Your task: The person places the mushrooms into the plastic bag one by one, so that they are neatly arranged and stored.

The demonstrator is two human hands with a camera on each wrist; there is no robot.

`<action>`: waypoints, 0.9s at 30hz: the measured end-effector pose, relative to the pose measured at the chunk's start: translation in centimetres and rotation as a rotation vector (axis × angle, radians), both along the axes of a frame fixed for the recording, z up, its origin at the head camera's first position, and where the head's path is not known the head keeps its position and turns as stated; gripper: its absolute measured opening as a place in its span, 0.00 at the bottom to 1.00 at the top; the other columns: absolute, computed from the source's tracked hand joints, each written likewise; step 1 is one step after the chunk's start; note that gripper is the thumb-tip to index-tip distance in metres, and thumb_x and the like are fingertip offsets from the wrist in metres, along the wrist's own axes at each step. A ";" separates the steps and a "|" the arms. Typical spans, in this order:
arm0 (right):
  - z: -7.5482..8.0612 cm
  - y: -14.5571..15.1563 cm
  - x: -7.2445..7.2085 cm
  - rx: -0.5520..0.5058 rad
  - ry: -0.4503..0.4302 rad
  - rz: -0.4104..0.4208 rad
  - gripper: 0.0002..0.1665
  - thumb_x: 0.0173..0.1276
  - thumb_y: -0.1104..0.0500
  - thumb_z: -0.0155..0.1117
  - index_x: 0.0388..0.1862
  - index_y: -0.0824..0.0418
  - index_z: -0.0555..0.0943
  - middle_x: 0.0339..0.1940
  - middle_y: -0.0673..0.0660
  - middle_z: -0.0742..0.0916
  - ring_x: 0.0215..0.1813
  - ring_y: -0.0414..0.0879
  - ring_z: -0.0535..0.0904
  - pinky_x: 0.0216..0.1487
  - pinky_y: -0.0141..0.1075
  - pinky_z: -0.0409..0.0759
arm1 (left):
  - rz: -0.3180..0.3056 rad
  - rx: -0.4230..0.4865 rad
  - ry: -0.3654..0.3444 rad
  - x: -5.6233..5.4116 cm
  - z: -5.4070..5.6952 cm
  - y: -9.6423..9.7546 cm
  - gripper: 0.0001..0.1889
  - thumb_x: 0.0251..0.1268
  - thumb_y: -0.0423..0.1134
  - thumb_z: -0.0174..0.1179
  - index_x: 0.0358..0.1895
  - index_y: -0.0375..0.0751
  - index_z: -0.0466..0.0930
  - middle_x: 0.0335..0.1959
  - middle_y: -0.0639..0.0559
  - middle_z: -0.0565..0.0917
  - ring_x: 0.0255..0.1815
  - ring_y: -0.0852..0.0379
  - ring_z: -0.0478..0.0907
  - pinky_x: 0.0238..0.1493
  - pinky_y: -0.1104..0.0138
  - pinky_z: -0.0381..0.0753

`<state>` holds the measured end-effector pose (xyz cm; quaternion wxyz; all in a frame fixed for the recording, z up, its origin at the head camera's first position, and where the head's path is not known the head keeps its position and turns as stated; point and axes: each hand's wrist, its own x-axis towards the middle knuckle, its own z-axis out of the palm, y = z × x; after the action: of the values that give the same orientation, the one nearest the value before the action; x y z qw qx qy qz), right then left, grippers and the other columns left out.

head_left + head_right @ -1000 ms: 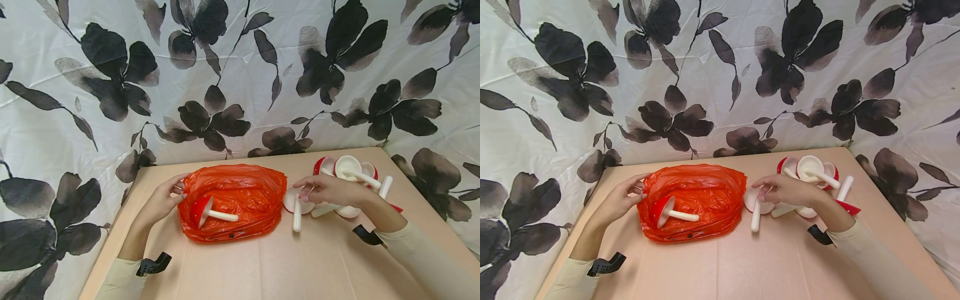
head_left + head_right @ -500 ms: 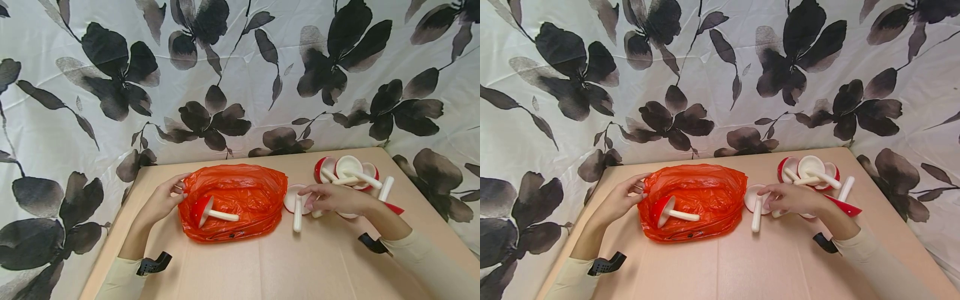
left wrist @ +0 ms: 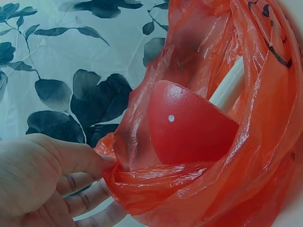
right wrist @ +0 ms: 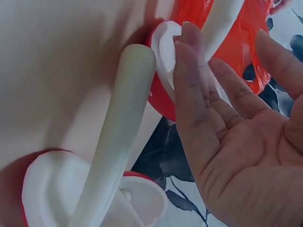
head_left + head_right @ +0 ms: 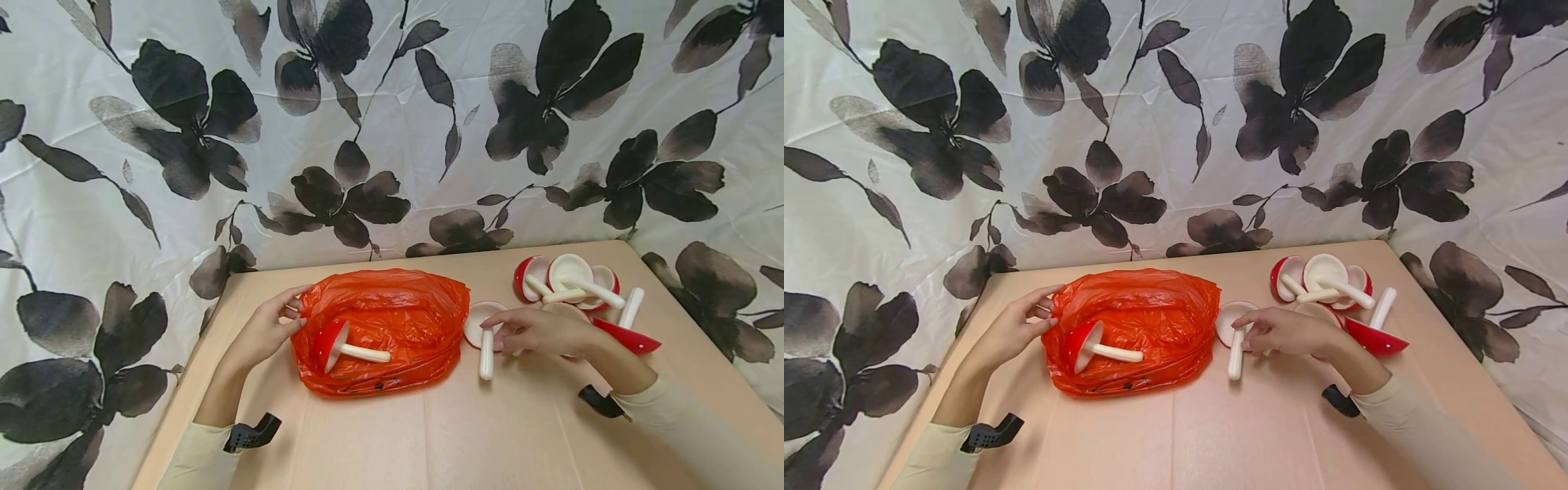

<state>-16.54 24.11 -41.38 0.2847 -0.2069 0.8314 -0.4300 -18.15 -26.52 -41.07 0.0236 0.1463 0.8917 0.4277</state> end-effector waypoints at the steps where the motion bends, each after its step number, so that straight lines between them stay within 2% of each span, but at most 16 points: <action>1: -0.1 0.0 -0.1 -0.006 -0.012 -0.003 0.29 0.73 0.54 0.64 0.70 0.60 0.75 0.41 0.62 0.90 0.46 0.61 0.84 0.48 0.44 0.82 | -0.001 0.000 0.001 0.0 0.0 0.0 0.31 0.67 0.23 0.58 0.73 0.43 0.70 0.47 0.39 0.81 0.46 0.43 0.81 0.37 0.67 0.86; 10: -0.5 -0.7 -0.4 -0.058 -0.082 -0.022 0.29 0.73 0.57 0.64 0.70 0.65 0.73 0.42 0.66 0.86 0.44 0.61 0.84 0.46 0.44 0.84 | -0.004 0.008 0.022 0.0 0.0 -0.1 0.30 0.67 0.23 0.58 0.72 0.42 0.71 0.46 0.40 0.81 0.45 0.44 0.81 0.36 0.67 0.86; 20: -0.5 -1.2 -0.7 -0.046 -0.111 -0.047 0.29 0.73 0.59 0.63 0.70 0.66 0.72 0.45 0.64 0.85 0.47 0.59 0.84 0.46 0.40 0.83 | -0.003 0.017 0.024 0.2 -0.1 -0.1 0.30 0.66 0.22 0.58 0.72 0.40 0.70 0.45 0.39 0.81 0.45 0.43 0.82 0.36 0.67 0.86; 27: -0.6 -1.1 -0.9 -0.085 -0.134 -0.075 0.28 0.74 0.61 0.61 0.69 0.69 0.71 0.45 0.62 0.83 0.47 0.60 0.84 0.42 0.38 0.83 | 0.003 0.019 0.017 0.2 -0.2 -0.2 0.30 0.66 0.22 0.58 0.72 0.41 0.70 0.45 0.40 0.80 0.45 0.44 0.81 0.37 0.67 0.86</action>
<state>-17.46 22.99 -41.96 0.3145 -0.1583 0.7985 -0.4883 -17.95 -26.72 -41.32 0.0139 0.1487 0.8881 0.4348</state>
